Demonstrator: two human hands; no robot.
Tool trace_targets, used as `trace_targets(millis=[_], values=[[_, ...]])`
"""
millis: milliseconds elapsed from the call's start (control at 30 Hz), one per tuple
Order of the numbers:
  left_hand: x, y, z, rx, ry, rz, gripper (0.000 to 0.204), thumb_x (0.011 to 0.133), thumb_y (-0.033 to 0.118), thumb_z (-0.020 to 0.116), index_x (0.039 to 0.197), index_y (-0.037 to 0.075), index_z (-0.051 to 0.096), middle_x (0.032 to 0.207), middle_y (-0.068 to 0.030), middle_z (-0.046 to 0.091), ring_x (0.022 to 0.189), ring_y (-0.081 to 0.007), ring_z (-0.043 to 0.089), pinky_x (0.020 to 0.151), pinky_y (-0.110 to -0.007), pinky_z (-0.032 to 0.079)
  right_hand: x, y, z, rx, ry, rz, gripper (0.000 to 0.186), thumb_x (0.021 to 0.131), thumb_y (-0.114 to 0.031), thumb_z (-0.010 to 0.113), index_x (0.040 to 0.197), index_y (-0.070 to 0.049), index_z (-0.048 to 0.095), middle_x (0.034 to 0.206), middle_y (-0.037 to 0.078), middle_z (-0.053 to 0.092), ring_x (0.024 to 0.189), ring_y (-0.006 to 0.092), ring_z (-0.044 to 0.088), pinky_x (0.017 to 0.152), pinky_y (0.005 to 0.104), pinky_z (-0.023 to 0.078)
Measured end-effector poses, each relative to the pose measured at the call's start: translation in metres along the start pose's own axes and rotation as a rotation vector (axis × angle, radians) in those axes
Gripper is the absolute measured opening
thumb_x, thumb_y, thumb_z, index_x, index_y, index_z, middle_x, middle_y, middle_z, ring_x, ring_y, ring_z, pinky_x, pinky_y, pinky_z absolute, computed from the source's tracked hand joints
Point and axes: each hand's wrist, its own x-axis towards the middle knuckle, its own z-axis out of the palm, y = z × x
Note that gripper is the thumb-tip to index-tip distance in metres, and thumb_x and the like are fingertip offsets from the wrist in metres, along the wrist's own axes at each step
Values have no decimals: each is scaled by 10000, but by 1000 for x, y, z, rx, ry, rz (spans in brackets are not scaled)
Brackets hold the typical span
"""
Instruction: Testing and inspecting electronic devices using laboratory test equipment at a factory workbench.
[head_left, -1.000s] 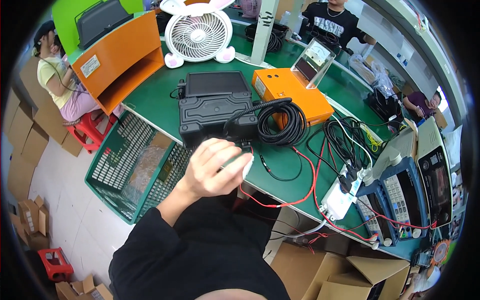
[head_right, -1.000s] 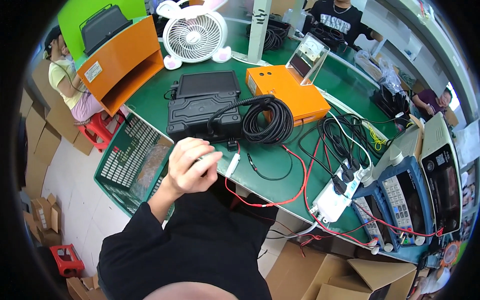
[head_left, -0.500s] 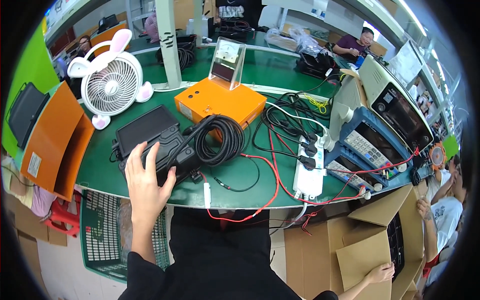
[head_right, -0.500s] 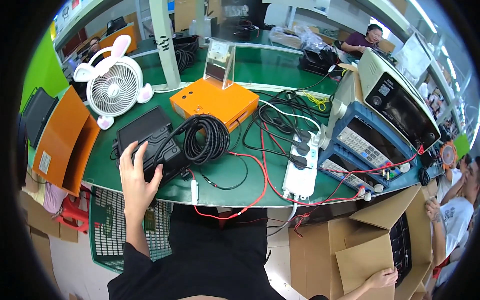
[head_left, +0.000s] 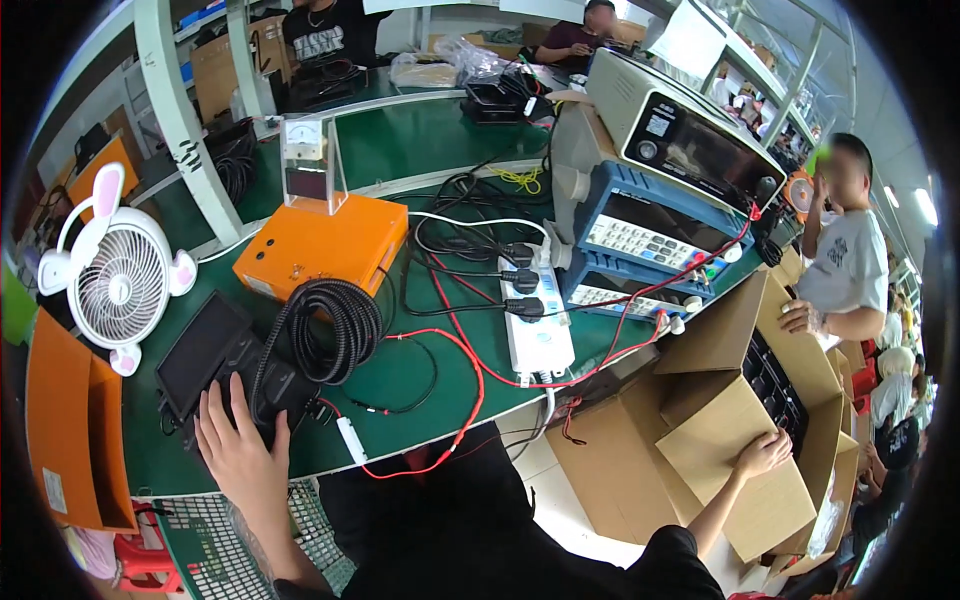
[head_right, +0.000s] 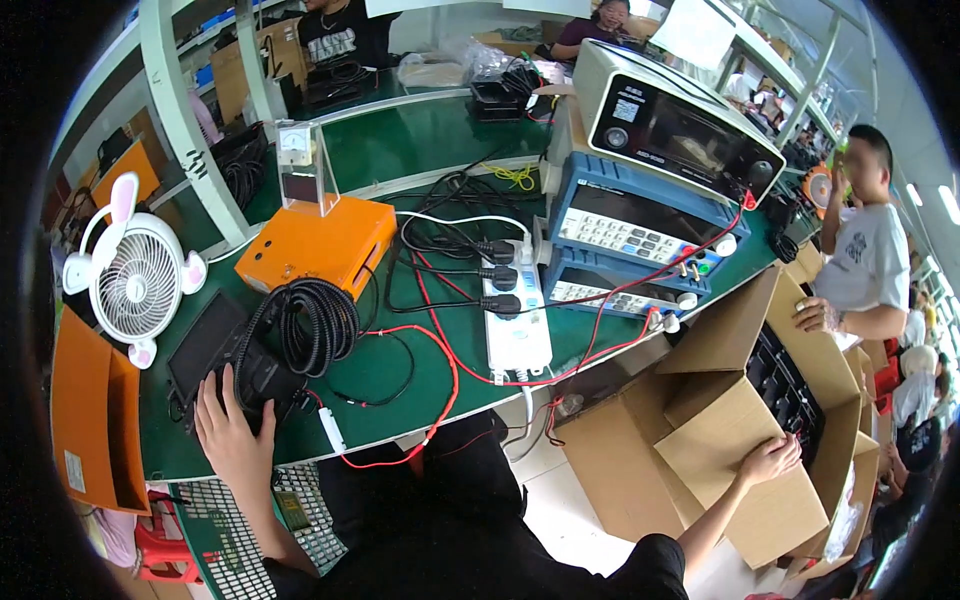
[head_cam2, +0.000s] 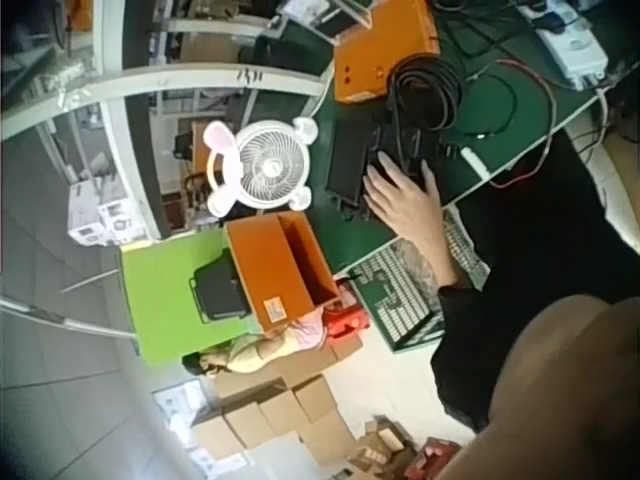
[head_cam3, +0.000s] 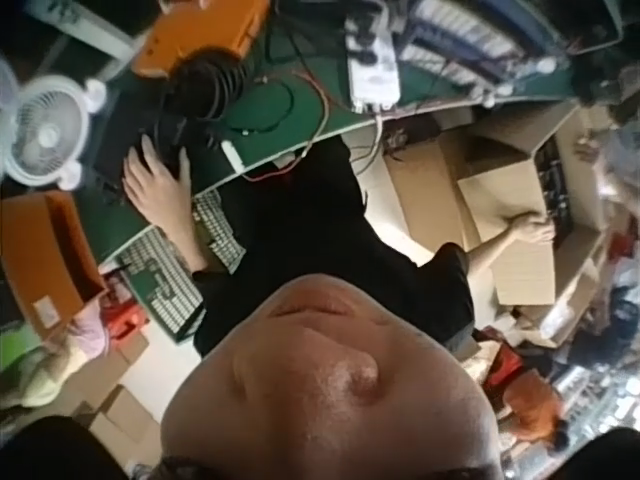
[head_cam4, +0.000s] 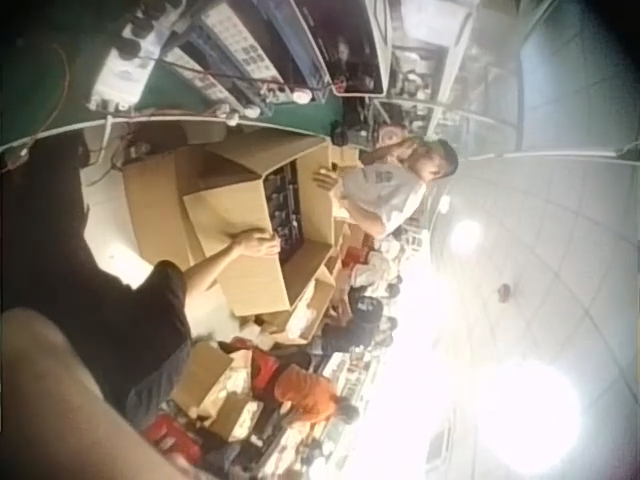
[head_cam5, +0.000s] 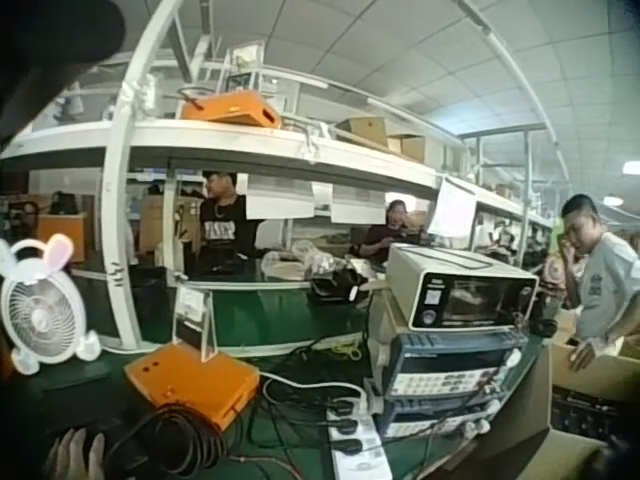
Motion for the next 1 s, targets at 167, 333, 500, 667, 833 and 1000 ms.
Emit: trace_targets(millis=[167, 333, 500, 667, 833, 1000], values=[[-2, -2, -1, 23, 2, -1, 607, 735, 288, 650, 1266, 88, 433, 1247, -143, 444, 1156, -318, 434, 967, -431, 363, 1, -6, -7, -2, -49, 17, 239, 881, -179, 412, 953, -45, 596, 996, 103, 581, 1018, 267, 508, 969, 398, 319], [-2, -1, -1, 22, -3, -4, 600, 740, 294, 645, 1265, 89, 435, 1253, -136, 441, 1165, -313, 428, 974, -427, 357, -1, -1, -2, 12, 5, 13, 235, 876, -187, 419, 953, -45, 588, 1007, 107, 573, 1030, 267, 496, 978, 397, 305], [-2, -2, 0, 41, -10, -18, 602, 745, 302, 640, 1270, 96, 429, 1258, -133, 438, 1168, -307, 427, 977, -427, 353, 0, -5, -4, 22, -40, 7, 230, 875, -187, 419, 954, -46, 583, 1014, 104, 571, 1040, 263, 490, 982, 394, 300], [-3, -2, 1, 46, -5, -11, 600, 751, 305, 637, 1274, 99, 427, 1256, -130, 440, 1164, -306, 433, 973, -426, 360, 1, -2, -3, 22, -67, 11, 226, 875, -176, 416, 962, -50, 582, 1025, 102, 570, 1051, 258, 486, 984, 392, 298], [-2, -2, 3, 46, 23, 13, 601, 754, 302, 636, 1278, 98, 425, 1247, -129, 447, 1159, -305, 439, 969, -423, 366, 3, -11, -7, 53, -35, 4, 209, 862, -153, 418, 932, -33, 574, 1011, 110, 571, 1019, 264, 496, 980, 396, 299], [-2, -5, 4, 34, 12, 8, 609, 753, 294, 637, 1282, 87, 419, 1235, -135, 452, 1154, -308, 438, 975, -416, 363, 2, -8, -1, 30, -66, 3, 212, 874, -159, 417, 971, -43, 565, 1020, 106, 570, 1046, 264, 487, 980, 388, 302]])
